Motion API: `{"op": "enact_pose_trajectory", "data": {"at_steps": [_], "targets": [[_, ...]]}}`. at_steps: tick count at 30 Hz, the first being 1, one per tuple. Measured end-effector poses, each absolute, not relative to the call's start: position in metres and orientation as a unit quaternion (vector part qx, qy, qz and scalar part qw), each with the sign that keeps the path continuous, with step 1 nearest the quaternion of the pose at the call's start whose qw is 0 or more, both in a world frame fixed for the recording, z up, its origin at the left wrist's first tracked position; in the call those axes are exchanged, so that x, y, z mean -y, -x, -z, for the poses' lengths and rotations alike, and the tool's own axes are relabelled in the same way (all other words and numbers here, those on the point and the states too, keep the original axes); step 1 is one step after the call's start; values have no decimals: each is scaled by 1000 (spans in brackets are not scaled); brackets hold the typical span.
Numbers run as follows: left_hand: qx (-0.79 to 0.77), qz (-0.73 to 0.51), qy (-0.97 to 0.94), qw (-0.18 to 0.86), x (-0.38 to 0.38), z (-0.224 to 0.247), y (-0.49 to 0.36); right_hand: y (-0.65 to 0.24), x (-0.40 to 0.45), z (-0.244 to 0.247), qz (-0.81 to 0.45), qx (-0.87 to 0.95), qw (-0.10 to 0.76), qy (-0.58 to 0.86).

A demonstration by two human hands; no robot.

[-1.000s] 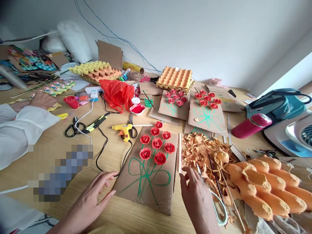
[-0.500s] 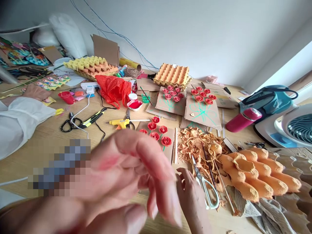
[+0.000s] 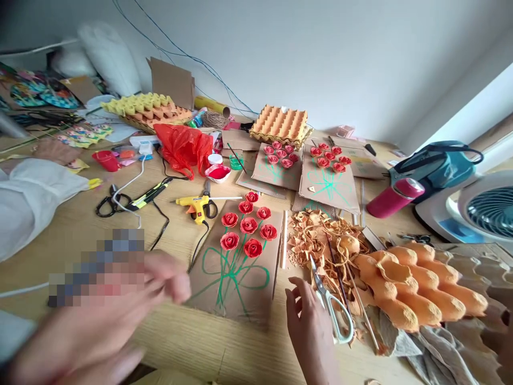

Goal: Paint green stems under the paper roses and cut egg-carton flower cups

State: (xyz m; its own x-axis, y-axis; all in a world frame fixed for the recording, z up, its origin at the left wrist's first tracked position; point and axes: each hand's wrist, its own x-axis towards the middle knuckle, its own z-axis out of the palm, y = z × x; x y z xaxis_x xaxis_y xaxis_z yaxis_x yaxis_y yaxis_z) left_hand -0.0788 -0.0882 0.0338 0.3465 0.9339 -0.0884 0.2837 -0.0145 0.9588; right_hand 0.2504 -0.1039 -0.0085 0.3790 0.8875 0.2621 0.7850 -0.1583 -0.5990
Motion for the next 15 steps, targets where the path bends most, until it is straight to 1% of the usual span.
{"op": "enact_pose_trajectory", "data": {"at_steps": [1, 3, 6, 8, 10, 15], "targets": [[-484, -288, -655, 503, 67, -49, 70, -250, 106, 12, -95, 554, 339, 755], [-530, -264, -668, 450, 38, -56, 62, -249, 110, 20, -148, 545, 336, 754], [-606, -199, -645, 420, 31, -30, 69, -244, 119, 31, -227, 518, 332, 755], [-624, -198, -634, 413, 37, -12, 74, -238, 123, 32, -250, 494, 335, 762], [-635, -203, -612, 425, 41, -7, 75, -230, 127, 28, -259, 465, 350, 771], [-636, -213, -540, 508, 33, -24, 65, -218, 133, 18, -326, 406, 396, 756]]}}
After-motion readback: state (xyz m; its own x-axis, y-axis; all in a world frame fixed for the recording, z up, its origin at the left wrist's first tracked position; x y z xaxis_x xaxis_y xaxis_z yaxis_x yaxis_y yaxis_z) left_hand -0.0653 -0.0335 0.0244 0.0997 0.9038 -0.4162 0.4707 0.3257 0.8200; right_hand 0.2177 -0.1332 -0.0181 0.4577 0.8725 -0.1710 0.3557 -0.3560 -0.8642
